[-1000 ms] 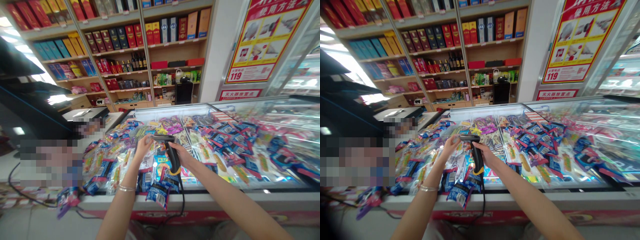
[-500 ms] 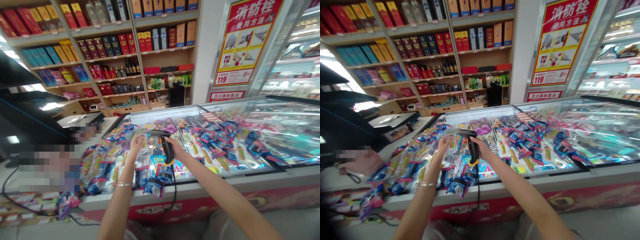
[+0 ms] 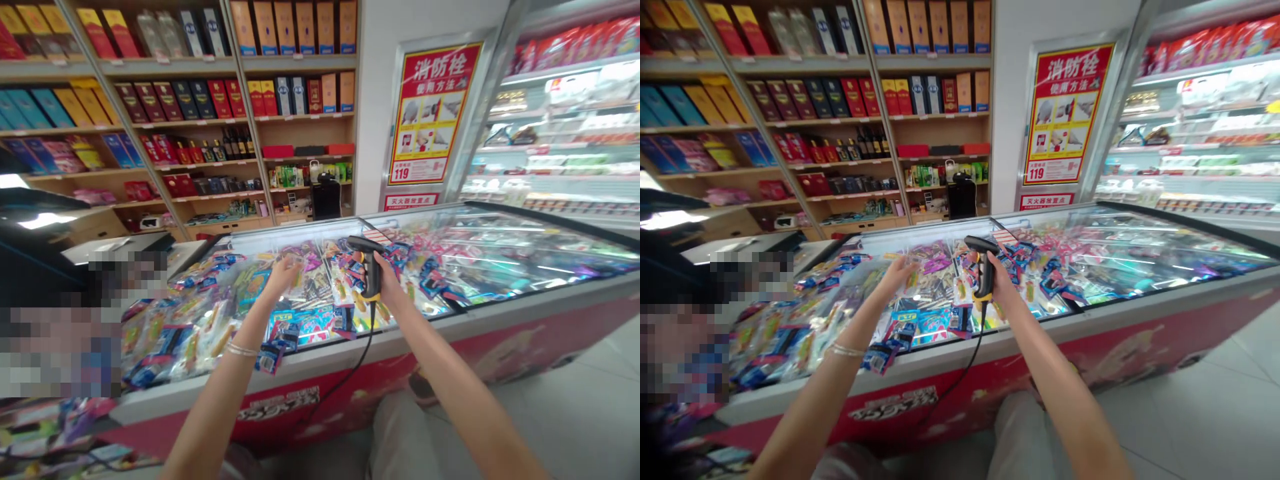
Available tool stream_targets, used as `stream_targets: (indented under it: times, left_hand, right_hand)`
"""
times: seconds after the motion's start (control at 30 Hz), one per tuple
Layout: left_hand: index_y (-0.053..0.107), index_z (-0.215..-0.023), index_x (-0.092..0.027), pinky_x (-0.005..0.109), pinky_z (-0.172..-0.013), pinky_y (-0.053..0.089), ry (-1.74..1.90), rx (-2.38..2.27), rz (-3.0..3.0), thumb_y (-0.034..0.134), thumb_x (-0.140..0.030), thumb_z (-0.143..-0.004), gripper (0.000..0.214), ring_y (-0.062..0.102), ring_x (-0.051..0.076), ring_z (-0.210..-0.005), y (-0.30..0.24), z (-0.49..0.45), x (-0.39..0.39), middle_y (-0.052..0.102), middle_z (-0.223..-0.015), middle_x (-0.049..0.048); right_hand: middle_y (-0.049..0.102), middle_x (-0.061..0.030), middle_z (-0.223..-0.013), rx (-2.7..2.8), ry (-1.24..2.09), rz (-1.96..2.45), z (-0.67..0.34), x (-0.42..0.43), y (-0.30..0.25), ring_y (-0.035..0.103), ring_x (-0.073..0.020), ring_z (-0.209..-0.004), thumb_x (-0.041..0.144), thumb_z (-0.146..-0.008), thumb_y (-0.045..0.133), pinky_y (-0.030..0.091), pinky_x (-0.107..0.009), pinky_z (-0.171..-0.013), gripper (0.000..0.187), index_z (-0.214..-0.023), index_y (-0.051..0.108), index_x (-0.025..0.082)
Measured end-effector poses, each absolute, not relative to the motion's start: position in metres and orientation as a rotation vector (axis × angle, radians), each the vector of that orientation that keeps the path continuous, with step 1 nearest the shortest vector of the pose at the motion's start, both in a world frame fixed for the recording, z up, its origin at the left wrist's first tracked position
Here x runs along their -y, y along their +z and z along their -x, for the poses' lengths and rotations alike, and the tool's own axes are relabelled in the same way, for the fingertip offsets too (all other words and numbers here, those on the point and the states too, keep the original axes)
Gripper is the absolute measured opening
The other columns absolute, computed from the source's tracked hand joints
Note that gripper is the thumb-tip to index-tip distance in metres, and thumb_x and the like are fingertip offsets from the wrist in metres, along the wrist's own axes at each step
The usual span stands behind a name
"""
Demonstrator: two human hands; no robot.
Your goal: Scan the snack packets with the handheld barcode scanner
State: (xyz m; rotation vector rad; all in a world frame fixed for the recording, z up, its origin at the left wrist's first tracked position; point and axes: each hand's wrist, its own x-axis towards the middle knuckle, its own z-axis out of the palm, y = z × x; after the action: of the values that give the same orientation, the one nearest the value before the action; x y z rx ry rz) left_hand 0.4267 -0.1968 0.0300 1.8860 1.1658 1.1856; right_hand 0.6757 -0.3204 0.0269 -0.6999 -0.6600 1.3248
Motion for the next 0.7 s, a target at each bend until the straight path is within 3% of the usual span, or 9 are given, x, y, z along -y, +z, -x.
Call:
stream_targets:
  times: [0.2, 0.3, 0.37, 0.43, 0.57, 0.7]
  left_hand:
    - [0.063, -0.091, -0.018, 0.032, -0.078, 0.049, 1.066, -1.063, -1.836, 0.058, -0.033, -0.075, 0.023, 0.063, 0.021, -0.085, 0.012, -0.515, 0.226, 0.069, -0.088, 0.0058]
    - [0.056, -0.111, -0.017, 0.034, -0.08, 0.048, 1.084, -1.094, -1.806, 0.057, -0.034, -0.08, 0.036, 0.064, 0.02, -0.084, 0.002, -0.551, 0.233, 0.068, -0.092, 0.0072]
    - [0.046, -0.126, -0.015, 0.037, -0.083, 0.048, 1.077, -1.134, -1.877, 0.058, -0.034, -0.081, 0.051, 0.064, 0.023, -0.087, -0.007, -0.569, 0.237, 0.067, -0.096, 0.0103]
    - [0.041, -0.132, -0.013, 0.043, -0.092, 0.043, 1.104, -1.206, -2.038, 0.058, -0.035, -0.081, 0.058, 0.06, 0.028, -0.104, -0.018, -0.583, 0.24, 0.062, -0.112, 0.0177]
    - [0.045, -0.132, -0.013, 0.053, -0.104, 0.028, 1.086, -1.434, -2.201, 0.051, -0.043, -0.085, 0.056, 0.039, 0.038, -0.131, -0.044, -0.592, 0.239, 0.034, -0.144, 0.0265]
    - [0.047, -0.131, -0.014, 0.051, -0.105, 0.029, 1.03, -1.425, -2.204, 0.044, -0.046, -0.088, 0.053, 0.042, 0.036, -0.129, -0.057, -0.588, 0.227, 0.039, -0.142, 0.0249]
  right_hand:
    - [0.067, -0.0037, -0.07, 0.55, 1.201, 0.737, -0.739, 0.353, -0.006, 0.056, -0.0123, -0.049, 0.042, -0.082, 0.059, 0.048, -0.022, -0.041, 0.028, -0.093, 0.066, 0.017]
    - [0.069, -0.0057, -0.08, 0.561, 1.115, 0.713, -0.759, 0.36, -0.02, 0.058, -0.0133, -0.055, 0.044, -0.08, 0.059, 0.05, -0.023, -0.045, 0.03, -0.093, 0.066, 0.018]
    - [0.068, -0.0054, -0.079, 0.557, 1.101, 0.697, -0.767, 0.363, -0.029, 0.057, -0.0134, -0.054, 0.047, -0.078, 0.059, 0.048, -0.023, -0.044, 0.033, -0.092, 0.064, 0.018]
    - [0.064, -0.0031, -0.072, 0.535, 1.112, 0.666, -0.774, 0.364, -0.036, 0.054, -0.0121, -0.05, 0.048, -0.076, 0.059, 0.045, -0.022, -0.041, 0.034, -0.091, 0.063, 0.018]
    - [0.05, 0.0037, -0.054, 0.514, 1.142, 0.613, -0.784, 0.364, -0.048, 0.047, -0.0101, -0.043, 0.049, -0.074, 0.056, 0.039, -0.02, -0.039, 0.034, -0.088, 0.061, 0.019]
    - [0.048, 0.0042, -0.054, 0.45, 1.188, 0.559, -0.788, 0.362, -0.054, 0.047, -0.0093, -0.043, 0.046, -0.075, 0.052, 0.039, -0.019, -0.04, 0.033, -0.09, 0.061, 0.018]
